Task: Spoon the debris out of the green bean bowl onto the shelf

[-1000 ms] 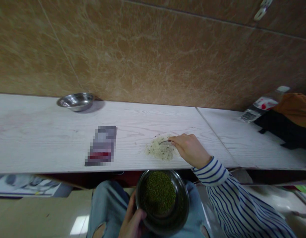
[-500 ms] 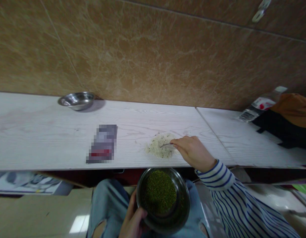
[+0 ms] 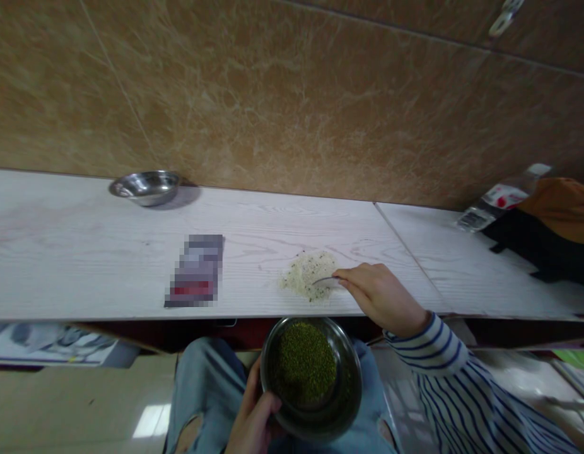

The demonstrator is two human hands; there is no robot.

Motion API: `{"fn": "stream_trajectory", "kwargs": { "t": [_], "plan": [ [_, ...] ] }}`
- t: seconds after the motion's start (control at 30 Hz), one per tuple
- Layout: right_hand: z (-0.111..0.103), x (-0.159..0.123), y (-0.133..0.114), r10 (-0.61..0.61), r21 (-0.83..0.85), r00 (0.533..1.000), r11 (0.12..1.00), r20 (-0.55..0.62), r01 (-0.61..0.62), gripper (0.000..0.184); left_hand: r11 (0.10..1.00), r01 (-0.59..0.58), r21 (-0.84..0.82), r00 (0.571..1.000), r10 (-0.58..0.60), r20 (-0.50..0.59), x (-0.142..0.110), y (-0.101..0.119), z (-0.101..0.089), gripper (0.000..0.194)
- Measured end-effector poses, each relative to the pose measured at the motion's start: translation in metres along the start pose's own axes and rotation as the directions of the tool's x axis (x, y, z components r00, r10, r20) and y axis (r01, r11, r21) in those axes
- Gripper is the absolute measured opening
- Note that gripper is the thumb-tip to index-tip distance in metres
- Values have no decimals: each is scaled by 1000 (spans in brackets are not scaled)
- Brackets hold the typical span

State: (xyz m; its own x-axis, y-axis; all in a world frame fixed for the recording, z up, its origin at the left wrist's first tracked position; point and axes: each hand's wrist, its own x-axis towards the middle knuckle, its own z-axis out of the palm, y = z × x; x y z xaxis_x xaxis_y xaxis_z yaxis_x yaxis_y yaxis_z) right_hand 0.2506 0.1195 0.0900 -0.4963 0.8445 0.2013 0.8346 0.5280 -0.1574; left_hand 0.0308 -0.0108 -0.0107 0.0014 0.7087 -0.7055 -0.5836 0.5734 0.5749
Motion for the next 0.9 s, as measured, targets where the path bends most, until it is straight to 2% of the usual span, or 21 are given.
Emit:
{"fn": "stream_trajectory", "kwargs": {
  "t": [0.4, 0.63, 0.9],
  "plan": [
    [8, -4, -29, -70, -23, 996, 997, 46, 71, 25, 1000, 0, 21, 1000, 0, -4, 0, -1, 2, 78],
    [9, 4, -22, -44, -63, 998, 997, 38, 46, 26, 999, -17, 29, 1000, 17, 11, 3, -5, -2, 79],
    [11, 18, -8, -40, -112, 998, 993, 42, 44, 27, 1000, -1, 15, 1000, 1, -24, 6, -4, -3, 78]
  ]
}}
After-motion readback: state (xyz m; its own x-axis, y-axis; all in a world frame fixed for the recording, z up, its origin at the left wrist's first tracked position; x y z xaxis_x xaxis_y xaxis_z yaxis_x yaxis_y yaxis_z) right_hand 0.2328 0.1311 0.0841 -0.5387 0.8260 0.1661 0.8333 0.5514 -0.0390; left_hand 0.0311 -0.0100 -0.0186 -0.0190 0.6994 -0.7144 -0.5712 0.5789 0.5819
